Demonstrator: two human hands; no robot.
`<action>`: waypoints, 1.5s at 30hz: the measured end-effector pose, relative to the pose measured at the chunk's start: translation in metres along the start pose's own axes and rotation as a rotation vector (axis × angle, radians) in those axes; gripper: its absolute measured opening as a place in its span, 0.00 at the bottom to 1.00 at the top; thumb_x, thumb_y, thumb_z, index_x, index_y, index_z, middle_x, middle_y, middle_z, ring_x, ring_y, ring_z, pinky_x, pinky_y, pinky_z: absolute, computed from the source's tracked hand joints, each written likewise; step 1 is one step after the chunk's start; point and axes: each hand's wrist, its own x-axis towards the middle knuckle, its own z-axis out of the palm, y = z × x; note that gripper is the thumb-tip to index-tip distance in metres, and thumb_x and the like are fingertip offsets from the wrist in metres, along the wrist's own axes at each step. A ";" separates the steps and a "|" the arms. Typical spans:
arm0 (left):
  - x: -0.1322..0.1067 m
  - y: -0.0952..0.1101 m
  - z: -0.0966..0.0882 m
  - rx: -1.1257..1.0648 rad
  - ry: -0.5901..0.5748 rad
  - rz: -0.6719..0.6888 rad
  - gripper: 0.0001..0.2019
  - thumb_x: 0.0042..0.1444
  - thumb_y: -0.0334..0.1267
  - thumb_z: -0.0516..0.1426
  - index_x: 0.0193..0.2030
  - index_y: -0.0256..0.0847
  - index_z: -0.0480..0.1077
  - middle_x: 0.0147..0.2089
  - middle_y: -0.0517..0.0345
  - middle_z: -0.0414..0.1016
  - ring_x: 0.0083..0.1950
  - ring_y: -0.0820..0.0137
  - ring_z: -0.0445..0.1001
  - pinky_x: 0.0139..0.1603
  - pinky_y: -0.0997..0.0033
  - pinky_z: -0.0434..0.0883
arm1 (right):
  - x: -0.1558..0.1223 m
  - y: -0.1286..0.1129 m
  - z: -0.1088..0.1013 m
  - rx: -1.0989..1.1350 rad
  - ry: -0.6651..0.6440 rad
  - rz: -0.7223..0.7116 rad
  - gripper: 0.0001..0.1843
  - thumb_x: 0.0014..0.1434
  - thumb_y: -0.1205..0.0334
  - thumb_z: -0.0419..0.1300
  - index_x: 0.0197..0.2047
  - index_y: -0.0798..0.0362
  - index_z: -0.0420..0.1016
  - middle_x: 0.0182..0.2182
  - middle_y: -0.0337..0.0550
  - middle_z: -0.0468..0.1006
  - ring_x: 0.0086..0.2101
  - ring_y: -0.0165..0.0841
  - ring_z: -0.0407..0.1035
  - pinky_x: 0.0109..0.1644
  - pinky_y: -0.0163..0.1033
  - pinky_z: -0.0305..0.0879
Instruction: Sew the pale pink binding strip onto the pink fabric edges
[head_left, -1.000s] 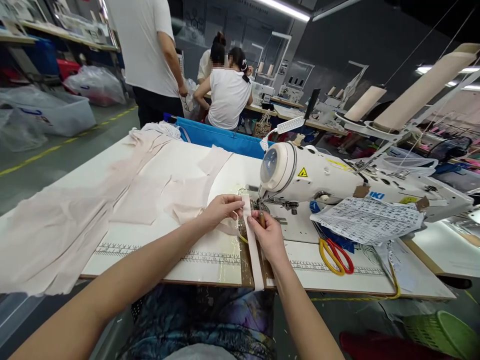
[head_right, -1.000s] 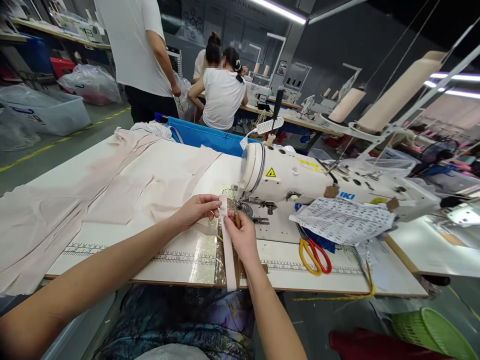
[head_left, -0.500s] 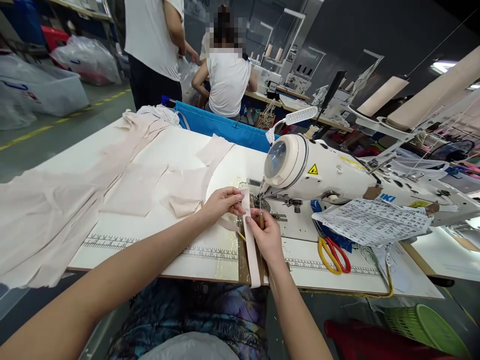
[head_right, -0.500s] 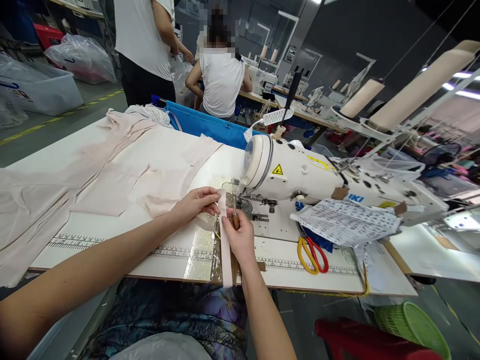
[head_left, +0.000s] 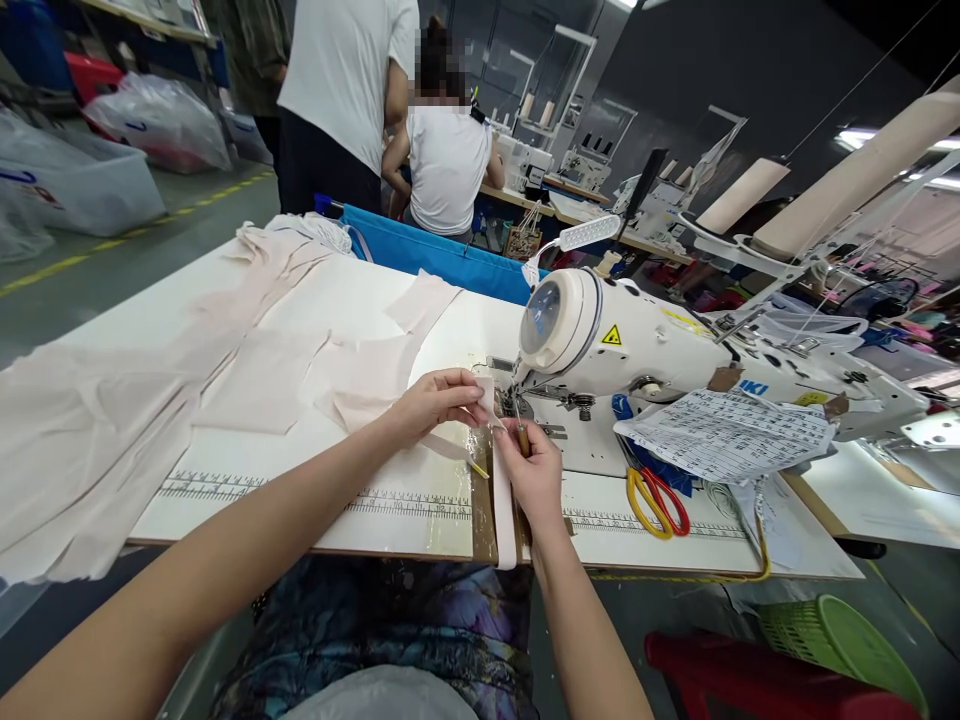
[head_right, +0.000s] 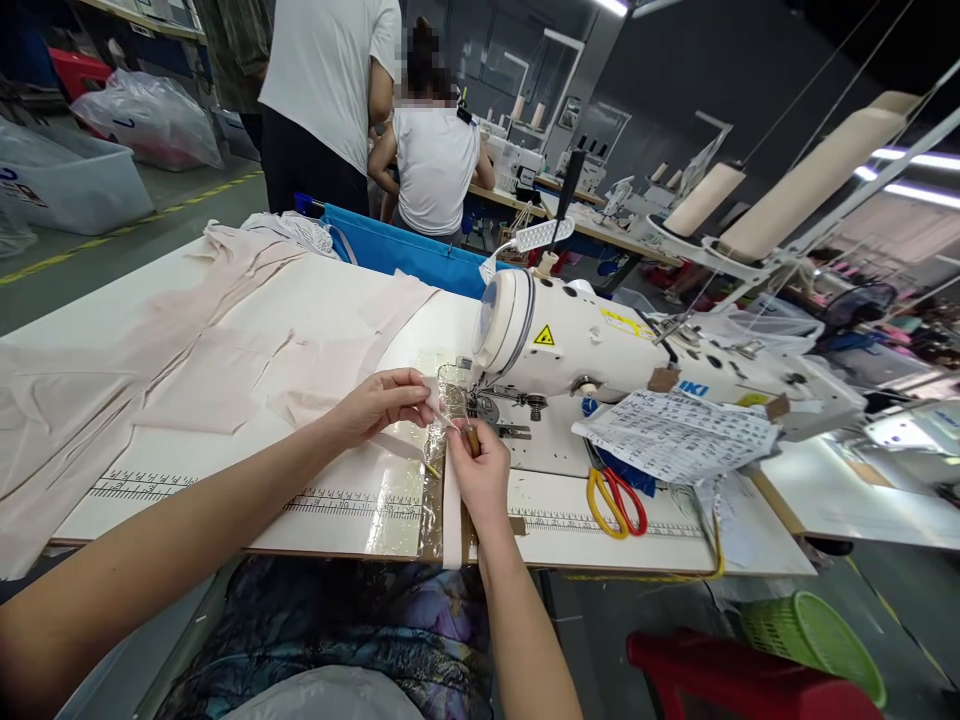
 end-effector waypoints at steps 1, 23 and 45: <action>-0.002 0.003 -0.001 0.041 -0.100 -0.029 0.15 0.48 0.43 0.70 0.33 0.35 0.72 0.32 0.52 0.80 0.33 0.69 0.80 0.39 0.70 0.77 | -0.001 0.000 -0.001 -0.015 0.025 0.000 0.13 0.56 0.51 0.63 0.35 0.52 0.78 0.23 0.36 0.74 0.24 0.31 0.64 0.29 0.36 0.62; -0.002 -0.004 -0.014 0.444 -0.494 -0.216 0.11 0.55 0.42 0.65 0.42 0.38 0.79 0.44 0.49 0.82 0.48 0.65 0.80 0.53 0.67 0.73 | -0.005 -0.001 -0.005 -0.134 0.218 -0.107 0.14 0.58 0.53 0.60 0.39 0.52 0.81 0.32 0.42 0.83 0.31 0.36 0.74 0.37 0.39 0.69; 0.004 0.008 -0.011 -0.193 0.083 0.213 0.03 0.61 0.29 0.56 0.36 0.34 0.71 0.46 0.49 0.82 0.46 0.67 0.82 0.47 0.71 0.77 | -0.006 -0.006 -0.014 0.164 -0.299 0.093 0.19 0.59 0.44 0.61 0.35 0.53 0.79 0.19 0.34 0.68 0.19 0.26 0.55 0.23 0.34 0.54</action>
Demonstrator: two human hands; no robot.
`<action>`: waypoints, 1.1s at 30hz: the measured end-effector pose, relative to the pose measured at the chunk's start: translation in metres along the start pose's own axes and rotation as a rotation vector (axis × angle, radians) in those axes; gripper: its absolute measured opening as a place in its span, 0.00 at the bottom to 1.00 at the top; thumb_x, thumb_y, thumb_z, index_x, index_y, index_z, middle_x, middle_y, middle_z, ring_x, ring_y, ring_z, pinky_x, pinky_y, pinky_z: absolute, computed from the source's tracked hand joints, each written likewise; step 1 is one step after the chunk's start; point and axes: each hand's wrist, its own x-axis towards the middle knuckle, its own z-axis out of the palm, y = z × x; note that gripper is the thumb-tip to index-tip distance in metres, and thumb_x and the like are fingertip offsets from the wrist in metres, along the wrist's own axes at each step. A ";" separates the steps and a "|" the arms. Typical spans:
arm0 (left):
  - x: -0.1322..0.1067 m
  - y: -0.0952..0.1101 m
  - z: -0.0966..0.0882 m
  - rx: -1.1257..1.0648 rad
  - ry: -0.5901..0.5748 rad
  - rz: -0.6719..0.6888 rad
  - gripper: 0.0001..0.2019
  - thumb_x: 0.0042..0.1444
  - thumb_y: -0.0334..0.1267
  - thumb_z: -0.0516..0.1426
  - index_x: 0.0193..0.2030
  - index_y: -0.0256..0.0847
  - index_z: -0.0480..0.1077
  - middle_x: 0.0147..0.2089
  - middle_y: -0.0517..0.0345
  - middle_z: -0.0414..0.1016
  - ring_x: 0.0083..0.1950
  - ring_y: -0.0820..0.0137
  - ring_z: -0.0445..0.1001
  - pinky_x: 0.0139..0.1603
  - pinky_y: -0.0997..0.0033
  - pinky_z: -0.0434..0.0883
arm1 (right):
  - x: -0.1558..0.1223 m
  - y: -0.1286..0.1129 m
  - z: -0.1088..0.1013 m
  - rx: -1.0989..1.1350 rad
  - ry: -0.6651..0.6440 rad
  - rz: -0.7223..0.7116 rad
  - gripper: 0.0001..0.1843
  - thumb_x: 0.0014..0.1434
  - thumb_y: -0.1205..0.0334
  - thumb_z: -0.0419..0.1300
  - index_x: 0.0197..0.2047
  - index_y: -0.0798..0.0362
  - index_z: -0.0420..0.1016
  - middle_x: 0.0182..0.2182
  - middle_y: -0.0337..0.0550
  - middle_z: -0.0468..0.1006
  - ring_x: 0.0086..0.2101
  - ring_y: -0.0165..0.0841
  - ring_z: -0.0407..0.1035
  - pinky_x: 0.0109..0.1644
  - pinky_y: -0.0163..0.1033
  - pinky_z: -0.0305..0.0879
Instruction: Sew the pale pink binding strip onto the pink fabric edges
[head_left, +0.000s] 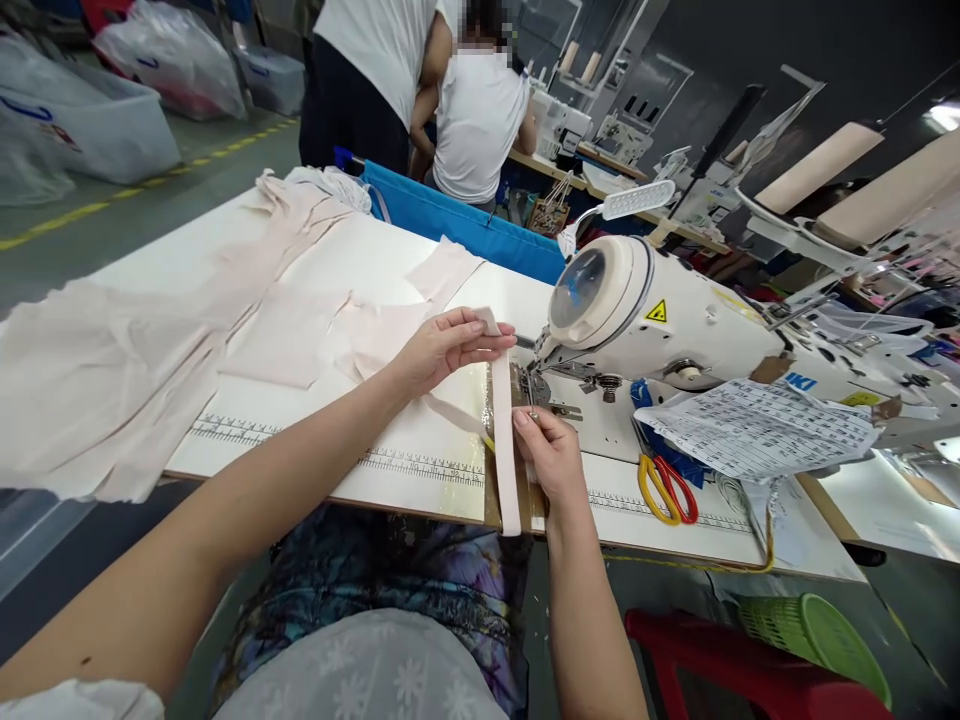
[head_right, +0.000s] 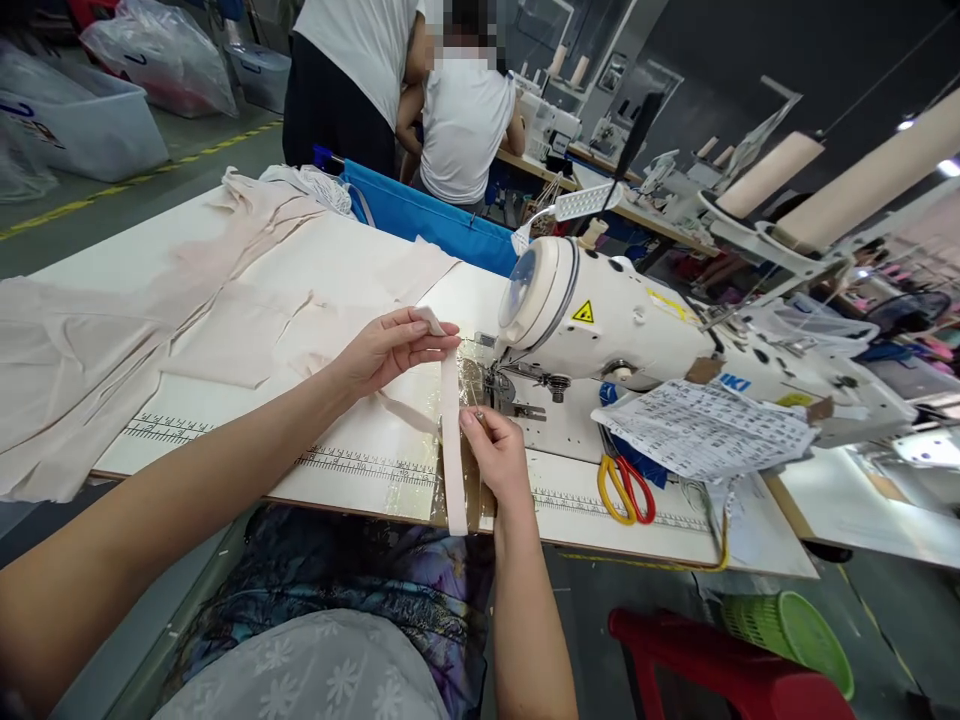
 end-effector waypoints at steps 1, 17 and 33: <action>0.001 0.001 -0.001 0.000 0.030 0.010 0.04 0.62 0.28 0.55 0.36 0.34 0.71 0.46 0.49 0.82 0.46 0.68 0.82 0.47 0.71 0.77 | -0.002 -0.001 -0.001 0.012 -0.036 0.016 0.20 0.60 0.43 0.61 0.37 0.53 0.80 0.18 0.34 0.68 0.18 0.26 0.54 0.22 0.34 0.53; 0.010 0.013 -0.016 -0.082 0.242 0.128 0.03 0.62 0.29 0.56 0.38 0.38 0.65 0.45 0.51 0.82 0.48 0.67 0.81 0.54 0.67 0.76 | -0.044 -0.001 -0.013 -0.077 -0.071 0.111 0.22 0.61 0.47 0.61 0.49 0.55 0.78 0.33 0.45 0.81 0.22 0.28 0.63 0.25 0.34 0.61; -0.061 0.026 0.111 0.215 -0.440 -0.069 0.06 0.62 0.33 0.57 0.44 0.36 0.71 0.39 0.57 0.80 0.42 0.66 0.82 0.39 0.73 0.76 | -0.135 0.017 -0.045 -0.091 0.224 0.113 0.16 0.56 0.47 0.64 0.36 0.52 0.76 0.18 0.29 0.60 0.18 0.26 0.50 0.21 0.33 0.48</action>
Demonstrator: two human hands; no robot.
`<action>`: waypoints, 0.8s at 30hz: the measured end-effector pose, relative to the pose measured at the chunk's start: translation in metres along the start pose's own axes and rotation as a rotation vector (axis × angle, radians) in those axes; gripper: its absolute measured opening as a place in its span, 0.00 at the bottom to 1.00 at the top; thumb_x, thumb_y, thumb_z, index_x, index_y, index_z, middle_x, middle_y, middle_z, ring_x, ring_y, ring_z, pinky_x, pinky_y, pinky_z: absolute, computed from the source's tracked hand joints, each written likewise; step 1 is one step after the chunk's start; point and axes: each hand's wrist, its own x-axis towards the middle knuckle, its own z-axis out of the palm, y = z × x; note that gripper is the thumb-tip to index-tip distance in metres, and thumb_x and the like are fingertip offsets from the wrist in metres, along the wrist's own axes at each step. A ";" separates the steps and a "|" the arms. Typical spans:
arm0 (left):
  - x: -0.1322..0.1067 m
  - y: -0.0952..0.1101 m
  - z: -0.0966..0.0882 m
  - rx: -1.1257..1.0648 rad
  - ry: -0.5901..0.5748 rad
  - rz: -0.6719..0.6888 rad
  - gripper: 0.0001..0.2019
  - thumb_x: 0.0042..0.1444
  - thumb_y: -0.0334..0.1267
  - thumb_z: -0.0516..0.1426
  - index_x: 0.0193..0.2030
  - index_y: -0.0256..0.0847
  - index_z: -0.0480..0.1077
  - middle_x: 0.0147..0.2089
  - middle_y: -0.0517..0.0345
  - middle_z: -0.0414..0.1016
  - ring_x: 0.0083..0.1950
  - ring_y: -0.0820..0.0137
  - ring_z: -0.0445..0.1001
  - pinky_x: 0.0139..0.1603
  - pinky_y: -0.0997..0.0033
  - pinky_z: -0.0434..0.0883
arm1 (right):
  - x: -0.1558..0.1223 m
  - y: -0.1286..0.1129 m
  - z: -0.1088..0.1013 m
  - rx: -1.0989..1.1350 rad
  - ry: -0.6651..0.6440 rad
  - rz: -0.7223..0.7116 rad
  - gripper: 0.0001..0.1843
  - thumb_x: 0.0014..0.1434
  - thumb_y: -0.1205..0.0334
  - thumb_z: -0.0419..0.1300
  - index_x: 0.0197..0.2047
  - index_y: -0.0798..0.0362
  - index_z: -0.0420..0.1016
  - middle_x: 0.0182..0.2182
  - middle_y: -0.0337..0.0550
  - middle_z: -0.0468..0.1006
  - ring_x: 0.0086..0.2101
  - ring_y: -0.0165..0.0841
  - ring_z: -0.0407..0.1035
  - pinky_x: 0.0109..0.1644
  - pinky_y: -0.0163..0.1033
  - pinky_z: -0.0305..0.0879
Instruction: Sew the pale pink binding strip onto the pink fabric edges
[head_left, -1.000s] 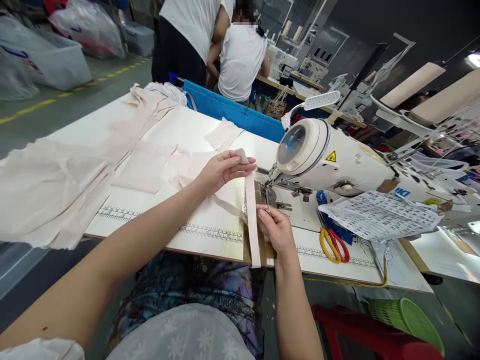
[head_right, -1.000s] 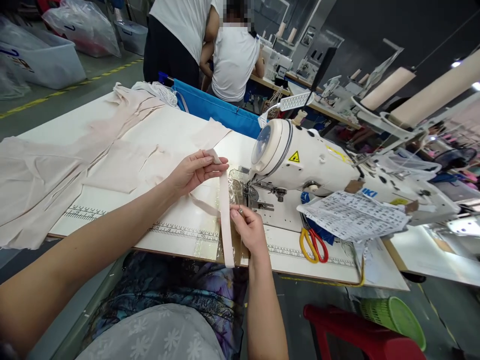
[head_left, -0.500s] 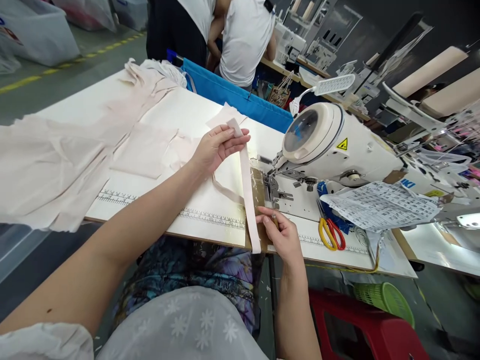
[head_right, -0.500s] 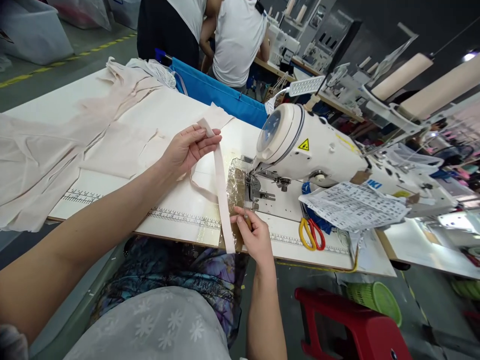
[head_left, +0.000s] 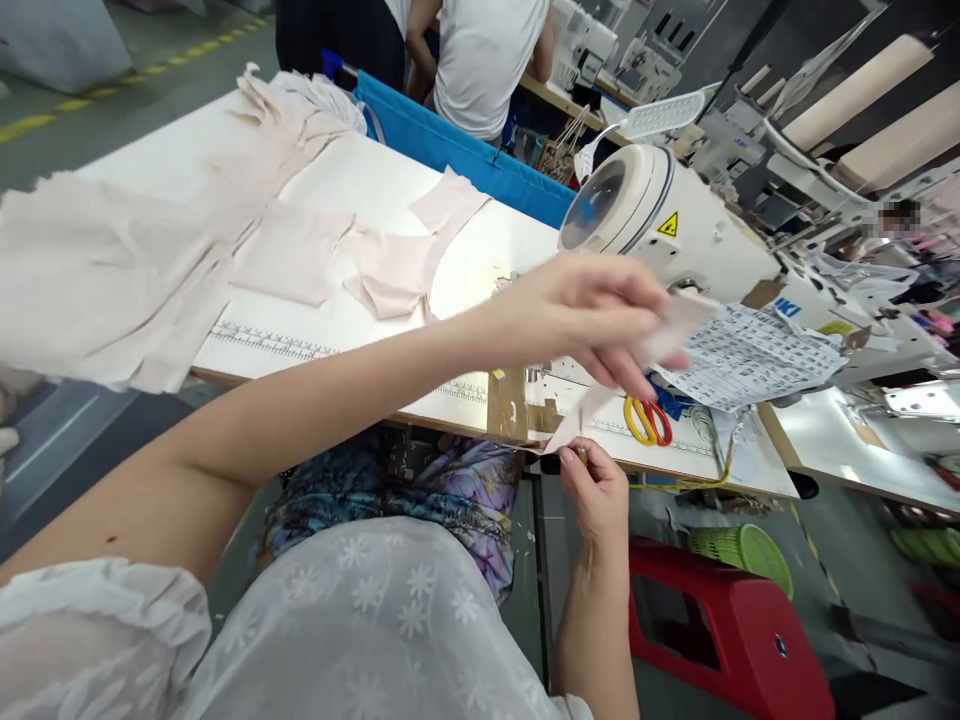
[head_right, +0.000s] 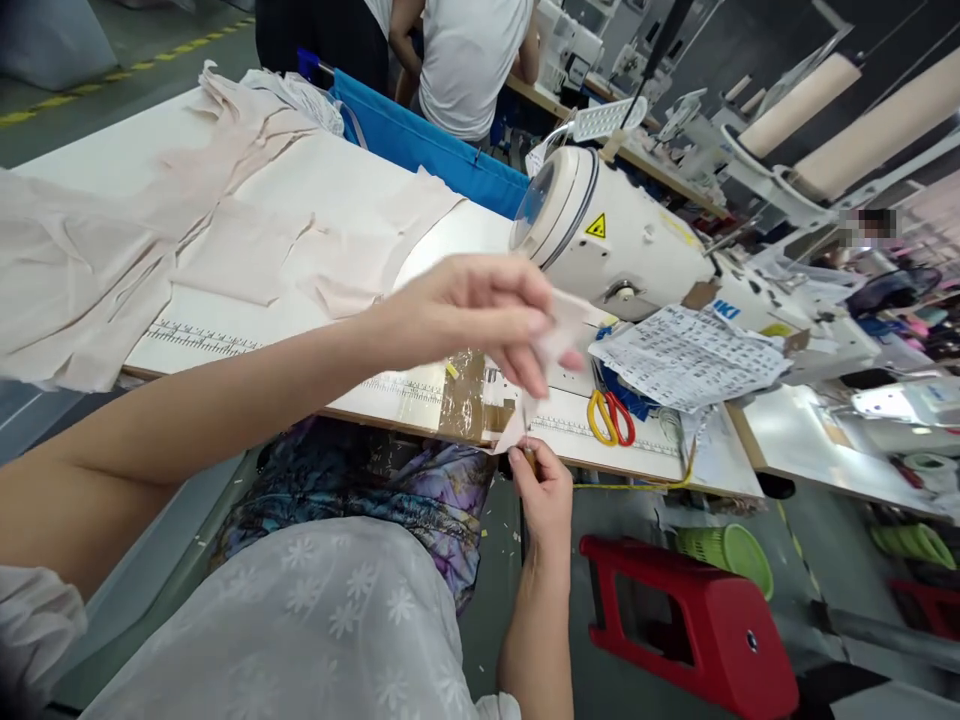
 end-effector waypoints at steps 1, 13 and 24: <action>-0.003 0.000 0.016 0.072 -0.091 0.022 0.05 0.61 0.32 0.57 0.43 0.36 0.71 0.37 0.57 0.80 0.39 0.68 0.81 0.38 0.74 0.76 | -0.007 0.004 -0.004 0.008 0.021 0.007 0.16 0.57 0.47 0.64 0.36 0.52 0.75 0.17 0.28 0.57 0.18 0.25 0.48 0.20 0.33 0.45; 0.008 -0.031 0.090 0.686 -0.208 0.358 0.08 0.54 0.27 0.55 0.26 0.40 0.70 0.30 0.59 0.73 0.34 0.69 0.72 0.36 0.70 0.66 | -0.073 0.004 -0.029 0.016 0.366 -0.109 0.17 0.56 0.52 0.66 0.42 0.57 0.79 0.25 0.36 0.73 0.19 0.23 0.54 0.21 0.31 0.46; -0.026 -0.053 0.110 0.796 -0.277 0.393 0.09 0.54 0.26 0.55 0.26 0.41 0.67 0.32 0.59 0.73 0.35 0.70 0.70 0.37 0.71 0.65 | -0.080 -0.054 -0.002 0.213 0.469 -0.422 0.22 0.48 0.44 0.69 0.29 0.48 0.64 0.11 0.21 0.53 0.11 0.22 0.44 0.15 0.33 0.40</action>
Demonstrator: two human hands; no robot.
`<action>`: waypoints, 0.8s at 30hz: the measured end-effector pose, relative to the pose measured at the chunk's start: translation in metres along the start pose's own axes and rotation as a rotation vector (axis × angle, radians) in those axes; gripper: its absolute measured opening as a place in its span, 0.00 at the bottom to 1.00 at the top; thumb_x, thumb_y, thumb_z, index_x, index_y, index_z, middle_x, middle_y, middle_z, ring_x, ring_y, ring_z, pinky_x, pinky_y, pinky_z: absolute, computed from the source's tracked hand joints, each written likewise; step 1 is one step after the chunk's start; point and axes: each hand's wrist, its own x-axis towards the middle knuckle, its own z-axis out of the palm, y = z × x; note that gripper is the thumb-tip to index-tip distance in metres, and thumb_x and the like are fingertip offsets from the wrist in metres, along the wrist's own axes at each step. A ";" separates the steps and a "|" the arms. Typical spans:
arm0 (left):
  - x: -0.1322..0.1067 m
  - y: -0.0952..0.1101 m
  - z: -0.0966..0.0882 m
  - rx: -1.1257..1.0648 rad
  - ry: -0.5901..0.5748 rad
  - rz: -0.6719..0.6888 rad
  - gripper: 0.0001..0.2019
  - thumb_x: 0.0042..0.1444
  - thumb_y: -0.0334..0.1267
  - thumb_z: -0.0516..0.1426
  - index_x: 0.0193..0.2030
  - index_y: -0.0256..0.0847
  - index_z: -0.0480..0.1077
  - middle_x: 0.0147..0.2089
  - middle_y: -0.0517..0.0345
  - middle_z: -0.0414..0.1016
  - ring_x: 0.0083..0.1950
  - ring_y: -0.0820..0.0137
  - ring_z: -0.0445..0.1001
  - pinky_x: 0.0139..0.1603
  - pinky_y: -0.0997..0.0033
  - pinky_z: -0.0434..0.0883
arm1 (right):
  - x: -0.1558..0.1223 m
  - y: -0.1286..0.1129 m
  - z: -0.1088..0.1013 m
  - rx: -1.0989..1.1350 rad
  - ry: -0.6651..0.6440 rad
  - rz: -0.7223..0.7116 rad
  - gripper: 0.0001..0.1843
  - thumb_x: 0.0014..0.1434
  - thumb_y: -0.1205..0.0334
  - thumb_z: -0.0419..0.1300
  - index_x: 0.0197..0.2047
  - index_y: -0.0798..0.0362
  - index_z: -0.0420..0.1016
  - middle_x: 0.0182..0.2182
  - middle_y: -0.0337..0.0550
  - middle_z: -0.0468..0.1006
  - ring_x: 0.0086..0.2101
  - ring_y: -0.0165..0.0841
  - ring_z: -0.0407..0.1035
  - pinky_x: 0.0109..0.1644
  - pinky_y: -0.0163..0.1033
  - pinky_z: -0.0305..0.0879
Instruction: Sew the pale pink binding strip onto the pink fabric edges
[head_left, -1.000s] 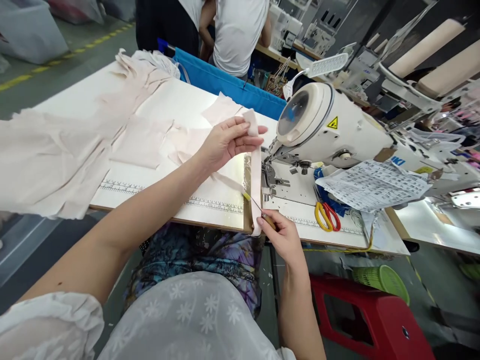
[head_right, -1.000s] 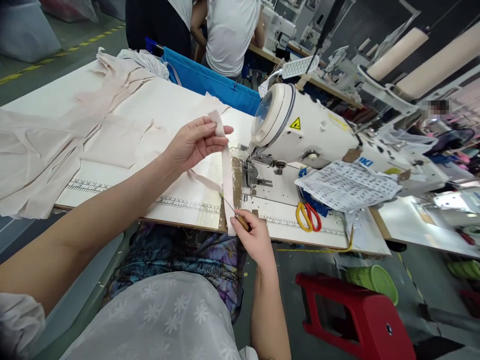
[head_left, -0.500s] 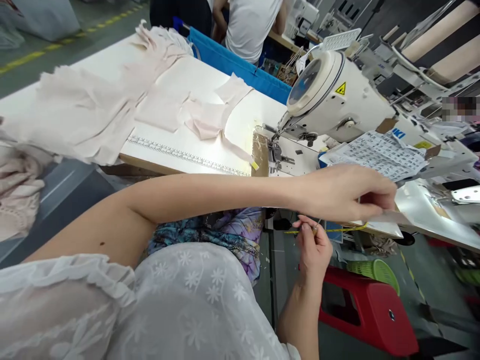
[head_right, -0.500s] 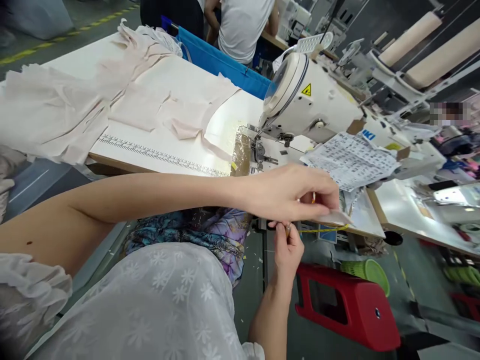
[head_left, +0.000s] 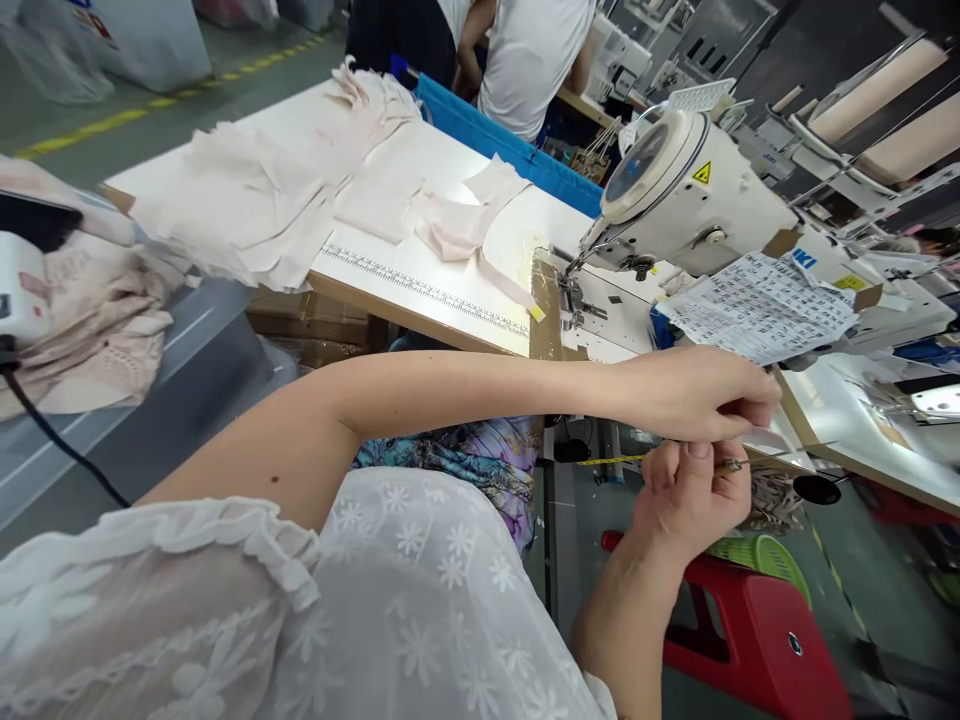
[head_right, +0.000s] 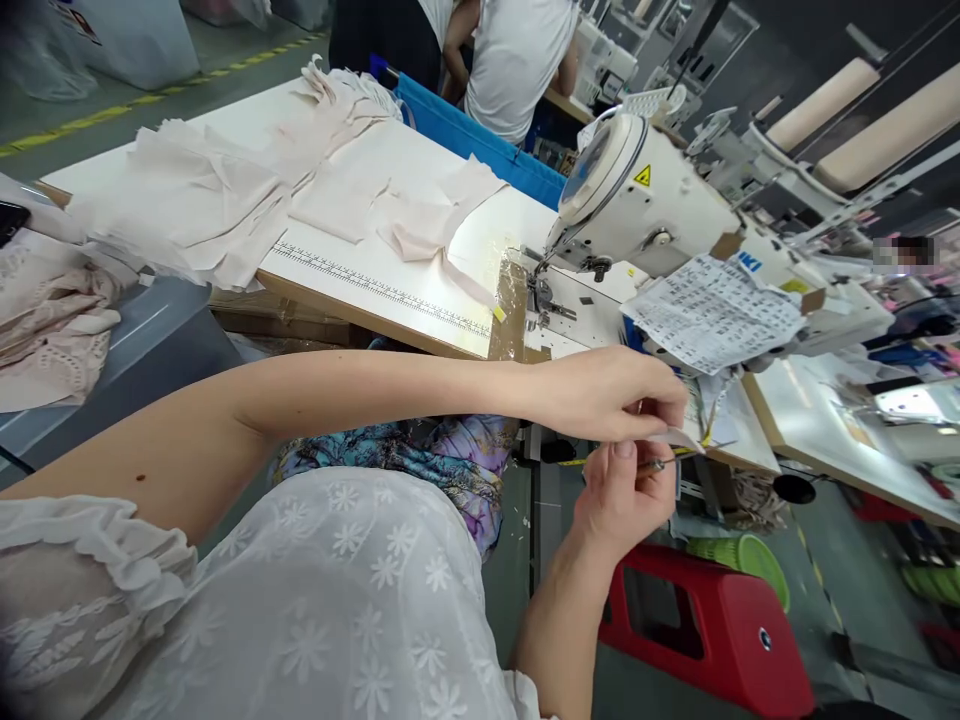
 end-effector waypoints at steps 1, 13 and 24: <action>-0.003 -0.001 -0.001 0.014 0.018 -0.010 0.08 0.55 0.26 0.55 0.27 0.40 0.68 0.32 0.59 0.73 0.36 0.70 0.70 0.37 0.71 0.65 | 0.001 -0.001 0.004 0.005 0.002 -0.006 0.22 0.48 0.44 0.69 0.28 0.48 0.63 0.11 0.21 0.53 0.11 0.22 0.44 0.14 0.33 0.40; -0.101 -0.012 -0.023 -0.206 0.070 -0.304 0.08 0.60 0.33 0.53 0.34 0.38 0.74 0.36 0.54 0.80 0.34 0.71 0.76 0.37 0.73 0.69 | 0.012 -0.011 0.014 0.047 0.008 0.026 0.19 0.42 0.56 0.72 0.28 0.51 0.65 0.22 0.38 0.79 0.09 0.19 0.47 0.13 0.33 0.40; -0.149 -0.140 0.058 0.020 -0.025 -0.933 0.21 0.51 0.27 0.60 0.54 0.28 0.73 0.60 0.37 0.72 0.60 0.53 0.70 0.56 0.68 0.68 | -0.002 -0.025 0.020 -0.098 -0.016 0.015 0.10 0.39 0.61 0.66 0.20 0.45 0.66 0.20 0.36 0.75 0.13 0.23 0.45 0.15 0.35 0.29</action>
